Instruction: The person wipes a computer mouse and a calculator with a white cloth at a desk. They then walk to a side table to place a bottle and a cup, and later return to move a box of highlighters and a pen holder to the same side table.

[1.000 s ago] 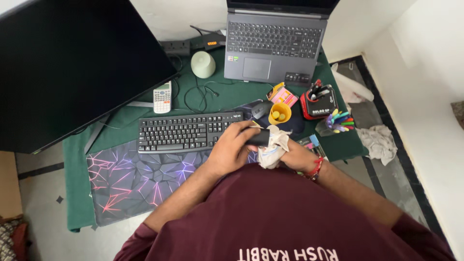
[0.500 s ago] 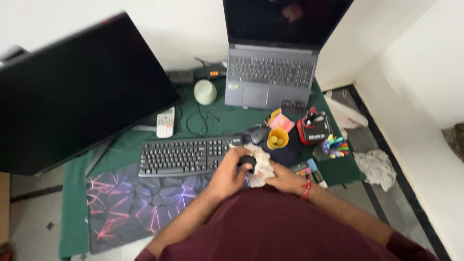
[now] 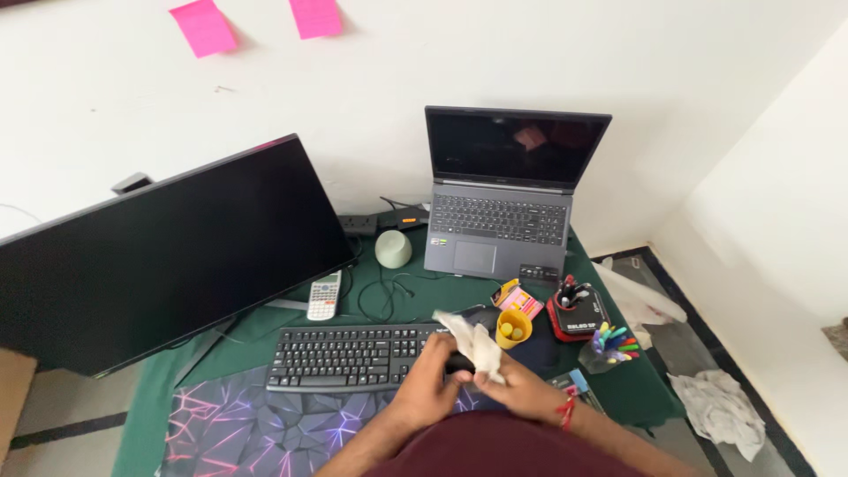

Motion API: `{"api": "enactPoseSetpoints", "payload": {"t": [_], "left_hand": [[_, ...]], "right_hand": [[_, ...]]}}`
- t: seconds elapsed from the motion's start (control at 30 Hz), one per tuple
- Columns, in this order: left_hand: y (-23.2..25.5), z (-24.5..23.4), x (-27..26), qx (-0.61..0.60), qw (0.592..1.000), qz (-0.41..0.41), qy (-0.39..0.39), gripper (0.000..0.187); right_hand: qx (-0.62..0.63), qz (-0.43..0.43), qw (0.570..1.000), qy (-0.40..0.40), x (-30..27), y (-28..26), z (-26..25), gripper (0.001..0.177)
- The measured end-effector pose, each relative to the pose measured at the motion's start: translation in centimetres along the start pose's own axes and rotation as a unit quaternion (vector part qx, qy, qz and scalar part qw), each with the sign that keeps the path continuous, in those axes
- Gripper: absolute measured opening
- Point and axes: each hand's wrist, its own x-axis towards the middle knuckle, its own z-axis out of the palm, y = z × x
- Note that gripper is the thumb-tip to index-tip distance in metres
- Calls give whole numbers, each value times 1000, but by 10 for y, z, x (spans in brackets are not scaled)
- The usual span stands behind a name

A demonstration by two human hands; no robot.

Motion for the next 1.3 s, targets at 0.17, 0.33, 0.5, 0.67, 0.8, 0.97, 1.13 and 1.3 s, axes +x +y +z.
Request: {"api": "enactPoseSetpoints", "payload": {"t": [0.17,0.33,0.5,0.67,0.8,0.97,1.13,1.3], "left_hand": [[15,-8,-1,71,994,81,21,55],[-22,8,-15,-325,861,-391,-7,40],[-12,-4,-21,56,998,31,-2,37],[-21,-9,-7,-120,979,-159,-29,46],[-66,7,-2,-382,846,-371,-39,38],[-67,-1,11,-135,984,-112,11,30],[-47,-20,27,-118,989,-89,16,40],[-96,-1,40,-314,860,-402,-4,43]], "right_hand": [[196,144,970,-9,-3,2,-4,48],[-290,-242,923,67,-8,-55,-4,42],[75,164,983,-31,-6,-19,11,34],[69,110,991,-22,-4,-20,7,30],[-506,-193,840,37,20,-26,-16,11],[2,84,996,7,32,9,-4,20],[15,46,998,35,41,6,-17,24],[-503,-152,850,35,57,-44,-36,20]]}}
